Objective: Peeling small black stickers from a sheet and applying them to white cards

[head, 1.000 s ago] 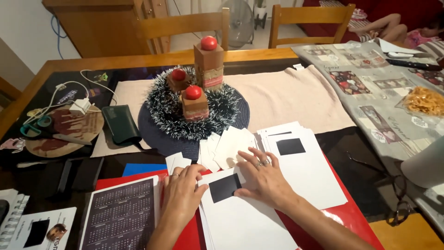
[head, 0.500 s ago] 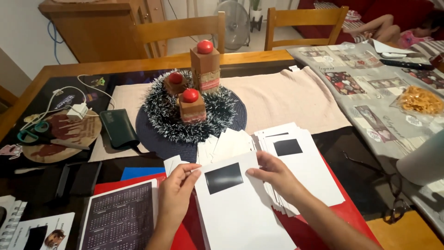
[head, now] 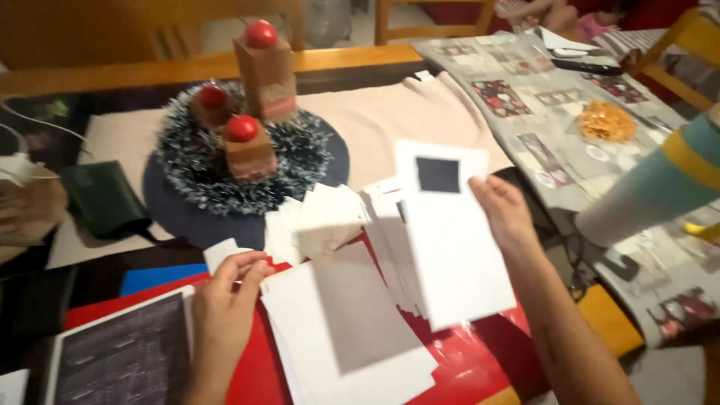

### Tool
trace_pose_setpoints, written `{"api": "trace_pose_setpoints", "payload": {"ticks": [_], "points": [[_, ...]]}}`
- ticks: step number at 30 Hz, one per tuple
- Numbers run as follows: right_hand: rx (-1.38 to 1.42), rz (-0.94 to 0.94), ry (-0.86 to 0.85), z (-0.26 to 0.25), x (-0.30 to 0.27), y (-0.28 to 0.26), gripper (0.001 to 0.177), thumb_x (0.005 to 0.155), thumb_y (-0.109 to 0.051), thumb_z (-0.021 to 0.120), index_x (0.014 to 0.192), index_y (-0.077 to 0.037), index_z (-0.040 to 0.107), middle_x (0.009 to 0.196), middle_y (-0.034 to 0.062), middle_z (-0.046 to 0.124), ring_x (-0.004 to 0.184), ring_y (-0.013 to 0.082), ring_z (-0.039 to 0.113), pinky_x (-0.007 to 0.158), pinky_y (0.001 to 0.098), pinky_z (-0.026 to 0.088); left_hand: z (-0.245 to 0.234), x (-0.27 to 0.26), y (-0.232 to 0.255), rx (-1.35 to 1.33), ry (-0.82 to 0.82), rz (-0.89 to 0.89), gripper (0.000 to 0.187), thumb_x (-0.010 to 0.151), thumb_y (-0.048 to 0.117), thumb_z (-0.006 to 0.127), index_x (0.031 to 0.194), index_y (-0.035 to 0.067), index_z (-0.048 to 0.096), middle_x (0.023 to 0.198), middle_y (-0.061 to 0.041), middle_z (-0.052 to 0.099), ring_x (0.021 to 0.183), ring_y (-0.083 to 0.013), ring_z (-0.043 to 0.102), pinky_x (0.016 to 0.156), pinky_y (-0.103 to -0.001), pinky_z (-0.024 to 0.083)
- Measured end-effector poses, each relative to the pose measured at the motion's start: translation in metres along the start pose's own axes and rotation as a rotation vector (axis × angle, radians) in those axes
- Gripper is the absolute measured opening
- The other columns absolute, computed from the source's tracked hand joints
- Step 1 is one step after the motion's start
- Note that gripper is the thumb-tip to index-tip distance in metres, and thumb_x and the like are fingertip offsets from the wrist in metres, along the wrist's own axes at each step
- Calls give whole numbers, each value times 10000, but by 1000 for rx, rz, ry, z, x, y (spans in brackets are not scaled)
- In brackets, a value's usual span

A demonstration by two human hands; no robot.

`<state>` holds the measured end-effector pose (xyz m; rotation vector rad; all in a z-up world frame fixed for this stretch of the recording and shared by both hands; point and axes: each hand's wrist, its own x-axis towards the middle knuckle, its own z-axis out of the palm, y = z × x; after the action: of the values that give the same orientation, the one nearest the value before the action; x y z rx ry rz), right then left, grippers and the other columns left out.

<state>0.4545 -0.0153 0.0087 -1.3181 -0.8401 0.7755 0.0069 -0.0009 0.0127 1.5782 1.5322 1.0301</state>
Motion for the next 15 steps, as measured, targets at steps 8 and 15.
{"api": "trace_pose_setpoints", "payload": {"ticks": [8,15], "points": [[-432,46,7,-58,35,44,280,1087,-329,721,961,-101,823,818,-39,731,690,74,614,582,251,459,5,2,-15,231,-5,167,198,1030,284,679,1150,201,813,1040,15,852,841,-150,792,706,-339,592],[-1589,-104,5,-30,26,50,570,1033,-731,506,1003,-198,706,935,124,793,959,393,755,748,527,518,7,5,-25,416,-16,280,212,1024,267,689,1190,198,800,1050,14,848,970,-229,769,795,-418,574]]}}
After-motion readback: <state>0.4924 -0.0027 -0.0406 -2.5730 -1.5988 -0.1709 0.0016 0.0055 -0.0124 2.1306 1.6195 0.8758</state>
